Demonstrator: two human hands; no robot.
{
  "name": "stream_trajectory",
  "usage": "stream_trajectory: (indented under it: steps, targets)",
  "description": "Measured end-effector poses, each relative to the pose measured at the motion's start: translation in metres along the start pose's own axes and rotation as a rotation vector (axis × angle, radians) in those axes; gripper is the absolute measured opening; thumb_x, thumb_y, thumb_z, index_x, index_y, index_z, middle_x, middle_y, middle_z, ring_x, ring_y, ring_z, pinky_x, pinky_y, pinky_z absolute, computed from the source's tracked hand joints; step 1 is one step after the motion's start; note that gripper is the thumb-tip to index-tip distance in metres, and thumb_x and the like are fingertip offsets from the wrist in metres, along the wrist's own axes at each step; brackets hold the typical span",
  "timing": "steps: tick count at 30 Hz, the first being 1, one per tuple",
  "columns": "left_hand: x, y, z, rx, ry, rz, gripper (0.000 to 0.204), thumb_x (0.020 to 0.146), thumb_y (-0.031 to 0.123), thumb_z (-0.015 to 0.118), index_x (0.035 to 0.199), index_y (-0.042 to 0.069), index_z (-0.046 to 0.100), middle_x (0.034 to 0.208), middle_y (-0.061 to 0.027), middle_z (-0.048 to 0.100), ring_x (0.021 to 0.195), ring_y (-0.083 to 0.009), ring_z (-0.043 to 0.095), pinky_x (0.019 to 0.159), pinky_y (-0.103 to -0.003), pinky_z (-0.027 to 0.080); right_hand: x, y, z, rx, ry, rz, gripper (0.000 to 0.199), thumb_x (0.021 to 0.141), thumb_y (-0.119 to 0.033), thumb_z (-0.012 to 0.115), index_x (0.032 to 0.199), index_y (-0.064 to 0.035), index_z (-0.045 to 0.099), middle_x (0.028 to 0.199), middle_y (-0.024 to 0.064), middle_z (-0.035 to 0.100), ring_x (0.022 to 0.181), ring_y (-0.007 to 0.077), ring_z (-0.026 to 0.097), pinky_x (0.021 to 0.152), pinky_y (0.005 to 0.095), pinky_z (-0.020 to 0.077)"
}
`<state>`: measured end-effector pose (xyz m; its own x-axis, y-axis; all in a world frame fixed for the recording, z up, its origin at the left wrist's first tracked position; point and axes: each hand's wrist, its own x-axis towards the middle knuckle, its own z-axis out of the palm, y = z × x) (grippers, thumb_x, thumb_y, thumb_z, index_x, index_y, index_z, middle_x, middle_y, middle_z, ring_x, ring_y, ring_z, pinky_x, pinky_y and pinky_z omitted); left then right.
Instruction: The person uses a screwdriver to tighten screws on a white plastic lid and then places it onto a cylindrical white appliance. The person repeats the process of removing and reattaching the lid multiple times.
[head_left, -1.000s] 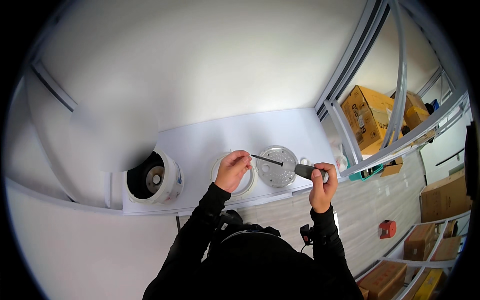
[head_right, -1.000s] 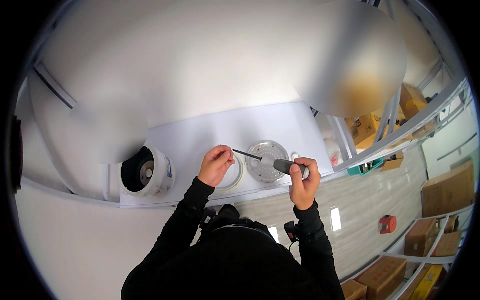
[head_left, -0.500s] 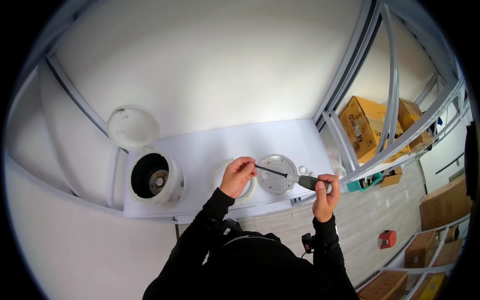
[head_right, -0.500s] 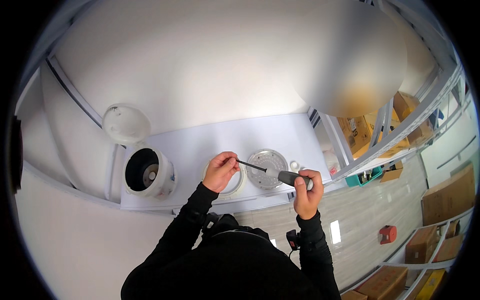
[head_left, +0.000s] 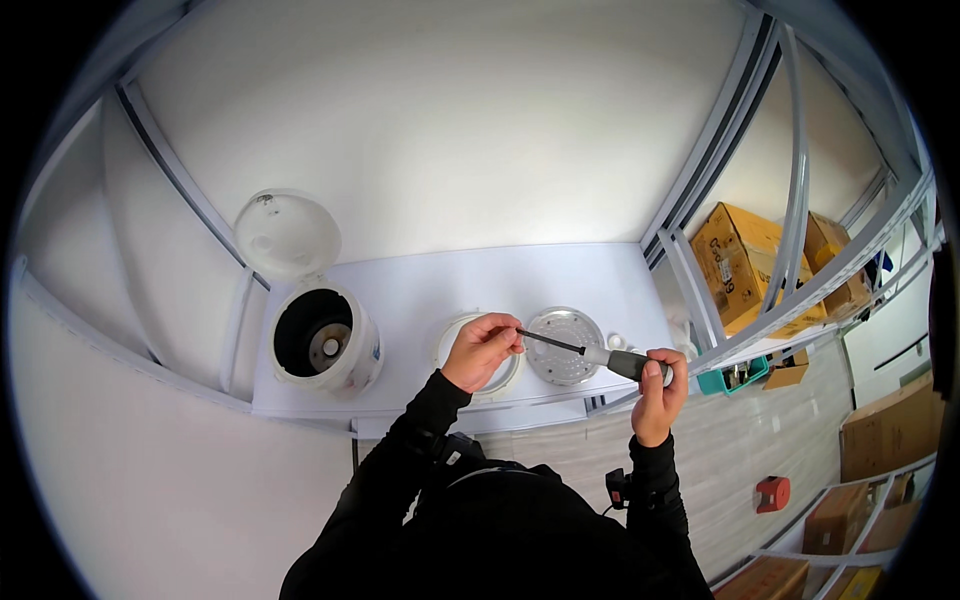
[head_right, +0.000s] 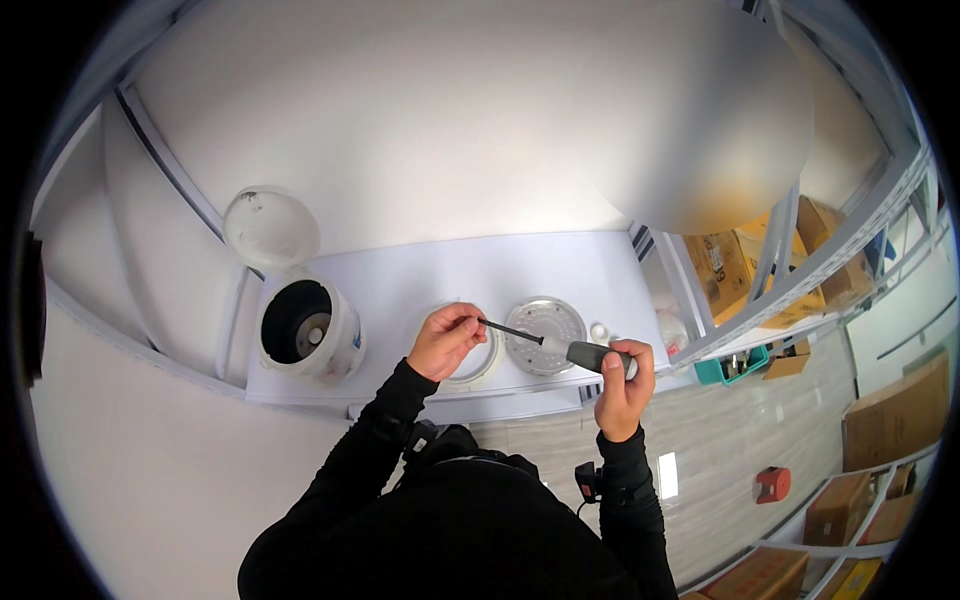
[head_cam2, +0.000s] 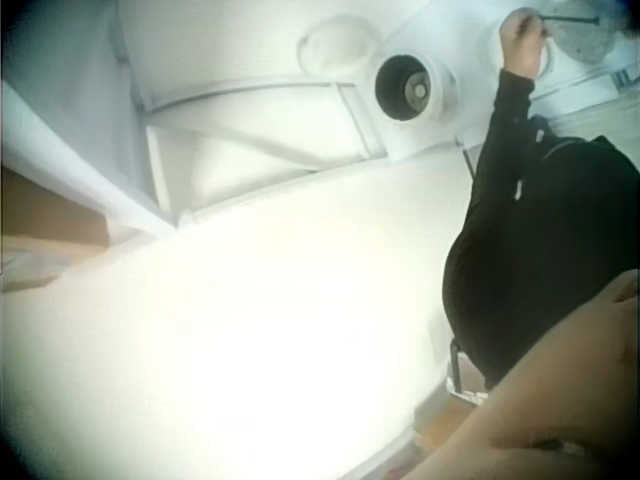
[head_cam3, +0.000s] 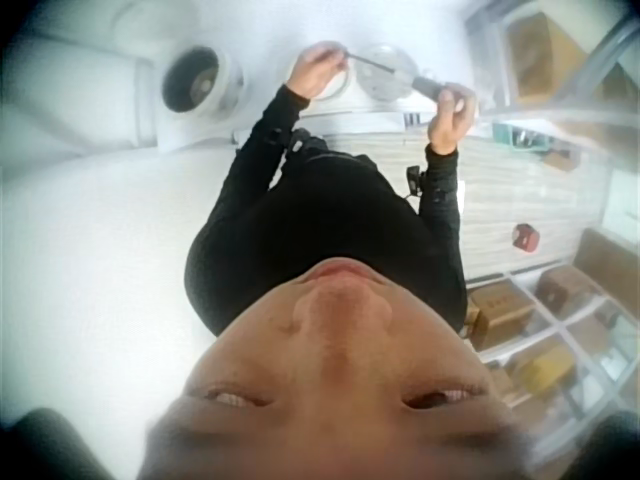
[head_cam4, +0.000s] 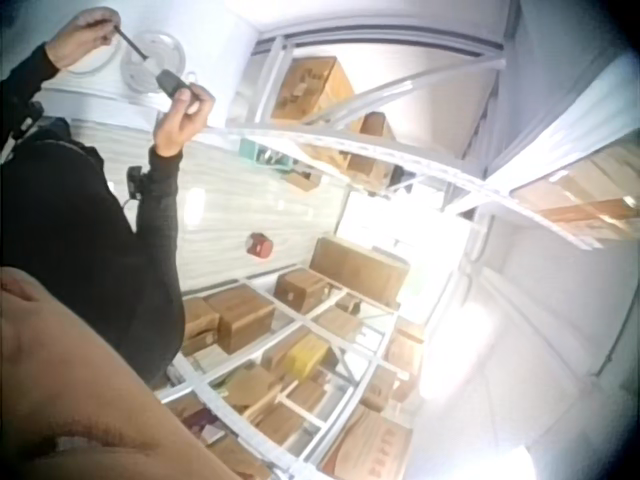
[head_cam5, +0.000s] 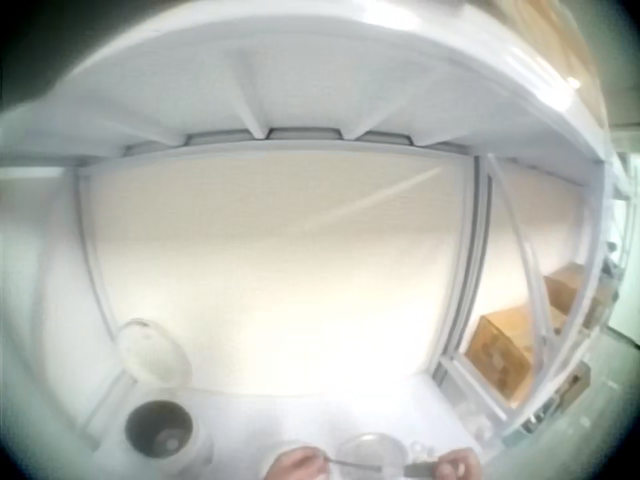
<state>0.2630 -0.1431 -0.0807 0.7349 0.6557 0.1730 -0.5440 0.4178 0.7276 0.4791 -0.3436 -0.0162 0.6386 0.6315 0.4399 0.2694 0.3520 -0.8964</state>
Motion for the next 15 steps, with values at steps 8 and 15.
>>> stream_trajectory:
  steps: [8, 15]
  targets:
    - [-0.009, 0.012, 0.003, -0.001, 0.097, 0.054, 0.016, 0.103, 0.009, 0.060, 0.116, 0.001, 0.063, 0.100, -0.0065, 0.065, 0.091, -0.0165, 0.062, 0.087, -0.033, 0.053, -0.001, -0.025, 0.015, -0.218, -0.154, -0.160, 0.026, 0.100, -0.020, 0.063, 0.115, 0.0008, 0.056, 0.100, 0.0066, 0.058, 0.089, 0.0152, 0.053, 0.083, 0.0287, 0.0433]
    - [-0.022, 0.041, -0.003, 0.003, 0.194, 0.162, 0.015, 0.104, 0.010, 0.059, 0.115, 0.001, 0.063, 0.100, -0.0049, 0.064, 0.089, -0.0155, 0.062, 0.086, -0.033, 0.052, 0.007, -0.034, 0.032, -0.276, -0.573, -0.250, 0.040, 0.087, -0.010, 0.076, 0.124, -0.0006, 0.063, 0.101, 0.0178, 0.068, 0.089, 0.0329, 0.066, 0.082, 0.0367, 0.0507]
